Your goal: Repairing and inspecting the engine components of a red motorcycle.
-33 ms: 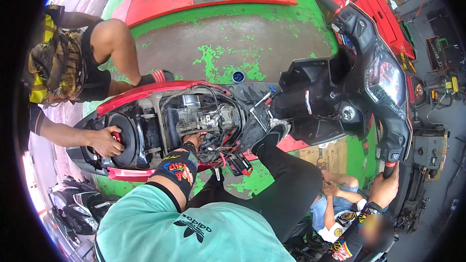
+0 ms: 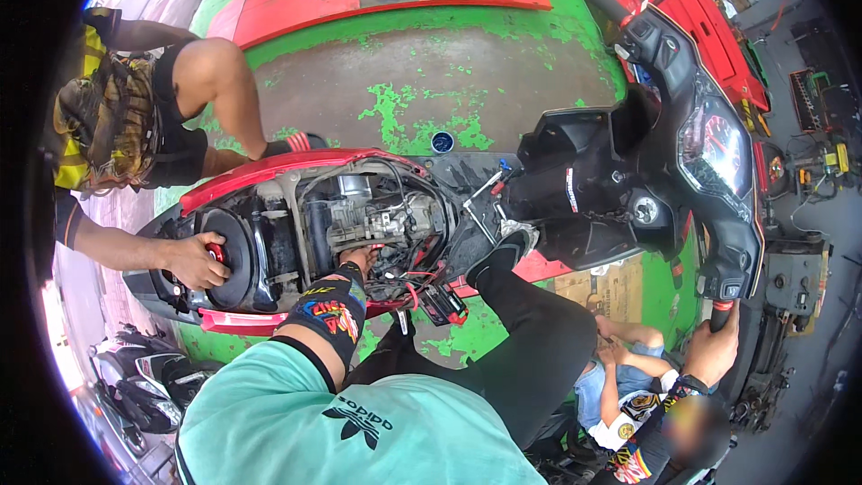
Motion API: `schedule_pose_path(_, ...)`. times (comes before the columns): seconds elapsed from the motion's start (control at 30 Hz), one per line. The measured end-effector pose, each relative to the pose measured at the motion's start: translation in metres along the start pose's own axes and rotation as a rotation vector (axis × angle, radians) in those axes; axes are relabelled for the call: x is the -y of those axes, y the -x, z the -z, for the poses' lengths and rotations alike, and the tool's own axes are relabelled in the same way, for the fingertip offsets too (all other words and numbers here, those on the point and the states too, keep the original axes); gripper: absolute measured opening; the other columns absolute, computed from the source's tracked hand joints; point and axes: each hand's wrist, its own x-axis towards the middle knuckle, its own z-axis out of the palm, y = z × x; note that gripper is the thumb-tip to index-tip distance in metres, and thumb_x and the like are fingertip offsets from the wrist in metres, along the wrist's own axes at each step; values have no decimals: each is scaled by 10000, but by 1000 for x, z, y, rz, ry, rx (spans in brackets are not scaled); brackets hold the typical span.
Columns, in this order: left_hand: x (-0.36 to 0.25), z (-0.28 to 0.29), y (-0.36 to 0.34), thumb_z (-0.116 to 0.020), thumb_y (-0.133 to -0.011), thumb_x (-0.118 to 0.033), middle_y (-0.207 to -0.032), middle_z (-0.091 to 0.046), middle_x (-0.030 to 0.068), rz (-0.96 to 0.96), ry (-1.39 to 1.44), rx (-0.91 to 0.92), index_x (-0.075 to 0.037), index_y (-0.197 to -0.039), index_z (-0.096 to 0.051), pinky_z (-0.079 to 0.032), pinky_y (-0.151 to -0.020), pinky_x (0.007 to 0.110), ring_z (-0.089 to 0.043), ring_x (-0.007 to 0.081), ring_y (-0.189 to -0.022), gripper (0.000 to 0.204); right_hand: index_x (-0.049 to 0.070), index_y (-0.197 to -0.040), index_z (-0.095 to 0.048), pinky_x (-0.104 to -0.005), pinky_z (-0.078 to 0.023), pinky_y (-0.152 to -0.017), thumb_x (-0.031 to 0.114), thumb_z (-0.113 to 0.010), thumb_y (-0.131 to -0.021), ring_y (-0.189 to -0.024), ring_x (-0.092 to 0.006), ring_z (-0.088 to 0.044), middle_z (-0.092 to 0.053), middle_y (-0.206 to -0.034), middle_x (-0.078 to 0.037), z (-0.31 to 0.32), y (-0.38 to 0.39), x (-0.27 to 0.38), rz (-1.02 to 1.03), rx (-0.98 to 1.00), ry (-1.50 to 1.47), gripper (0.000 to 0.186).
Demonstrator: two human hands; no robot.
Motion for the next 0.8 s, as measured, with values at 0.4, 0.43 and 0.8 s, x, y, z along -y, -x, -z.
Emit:
schedule_pose_path(0.4,-15,-14,21,-651,-934,-84,-982,-717,124,28,-104,-106,23,-1123,-632,-620,-614,329,-732,268,-801,218,120,-1407,-544,-478,-502,-901,65,-641,-788,-1082,-413,-628,-655,-1220,-210,-2,-2,-5,20,12,0,630)
schedule_pose_path(0.43,-14,-15,21,-650,-935,-84,-969,-718,125,33,-105,-86,23,-1105,-639,-618,-609,327,-732,263,-800,201,120,-1407,-544,-478,-502,-901,65,-641,-788,-1082,-413,-628,-655,-1220,-210,-2,-3,-5,19,14,0,630)
schedule_pose_path(0.8,-20,-14,20,-663,-931,-72,-972,-715,125,131,68,-6,19,-1077,-651,-625,-647,349,-727,265,-791,173,187,-1431,-522,-501,-506,-885,117,-653,-825,-1056,-415,-640,-665,-1202,-197,-10,8,0,-3,-60,31,624)
